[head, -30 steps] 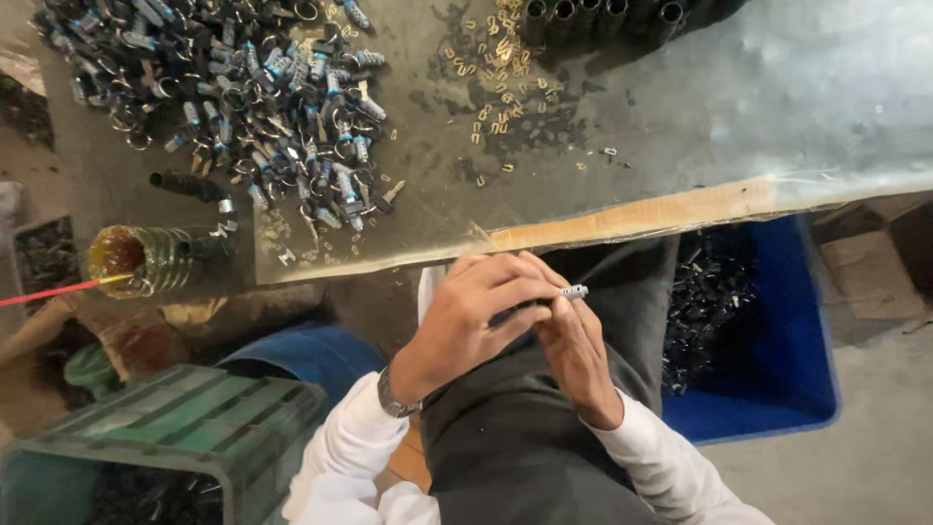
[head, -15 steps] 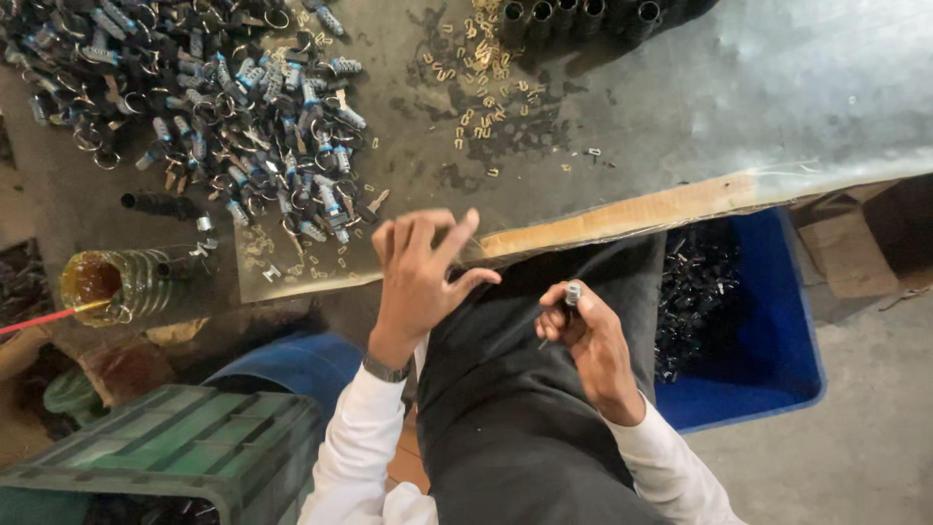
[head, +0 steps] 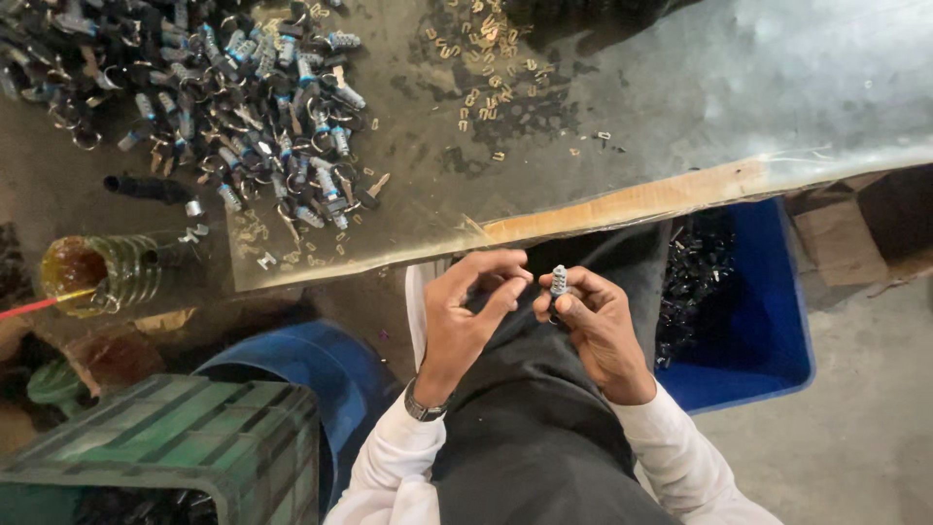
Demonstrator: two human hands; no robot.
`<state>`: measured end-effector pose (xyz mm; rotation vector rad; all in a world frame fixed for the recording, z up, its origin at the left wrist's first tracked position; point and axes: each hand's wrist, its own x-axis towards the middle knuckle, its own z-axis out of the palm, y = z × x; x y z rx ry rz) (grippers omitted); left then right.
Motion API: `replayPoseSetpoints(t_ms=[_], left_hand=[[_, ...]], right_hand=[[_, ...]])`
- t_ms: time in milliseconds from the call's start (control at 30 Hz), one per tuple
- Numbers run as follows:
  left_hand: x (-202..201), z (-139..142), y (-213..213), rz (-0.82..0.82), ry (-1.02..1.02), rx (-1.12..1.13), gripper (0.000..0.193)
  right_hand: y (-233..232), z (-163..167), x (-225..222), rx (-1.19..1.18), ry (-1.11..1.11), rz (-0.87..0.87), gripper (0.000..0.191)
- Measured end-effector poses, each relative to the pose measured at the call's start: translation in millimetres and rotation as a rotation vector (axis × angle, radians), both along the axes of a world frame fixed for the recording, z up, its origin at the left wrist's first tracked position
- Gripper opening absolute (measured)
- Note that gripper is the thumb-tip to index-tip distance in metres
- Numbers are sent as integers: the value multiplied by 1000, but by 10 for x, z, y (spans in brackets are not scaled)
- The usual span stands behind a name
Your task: The person sits at a workbench assembling small metal lock components. They pick up a metal cylinder part, insert and press it into a black tubular housing by hand, then place the finished assembly on the table with other completed units, repeating the cycle.
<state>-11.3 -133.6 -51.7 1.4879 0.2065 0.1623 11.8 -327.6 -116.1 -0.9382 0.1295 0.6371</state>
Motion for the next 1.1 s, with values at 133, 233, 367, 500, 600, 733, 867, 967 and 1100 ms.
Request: replayPoseSetpoints(t_ms=[133,233,367,500,600,733,867,967,1100], left_hand=[[50,22,-19,-40,-49,60,12],[61,29,-19,-52,-148,178,15],[66,64,-29,-64,-145,241,17],[53,125,-52,-26,-203,391,17],[39,148,-78,-3,-168,401,16],[28,132,-98,14,-207,455,16],[41,99,-116,21,-215,473,16],[61,82,-129,28,-305,610,18],[52,64,-143,-3,-311,579,19]], right_hand=[[4,34,-33,-35,15,-44,29],[21,73,-64,-29,-26,-49,25],[48,120,-82,-56,-67,-35,22],[51,145,-65,-49,-84,-21,20],[42,138,-41,-71,-89,-14,20],[34,121,-28,-113,-126,-13,18],[38,129,-50,-186,-168,3,17],[43,138,-71,-185,-145,-15,16],[19,125,-73,-272,-154,-10,15]])
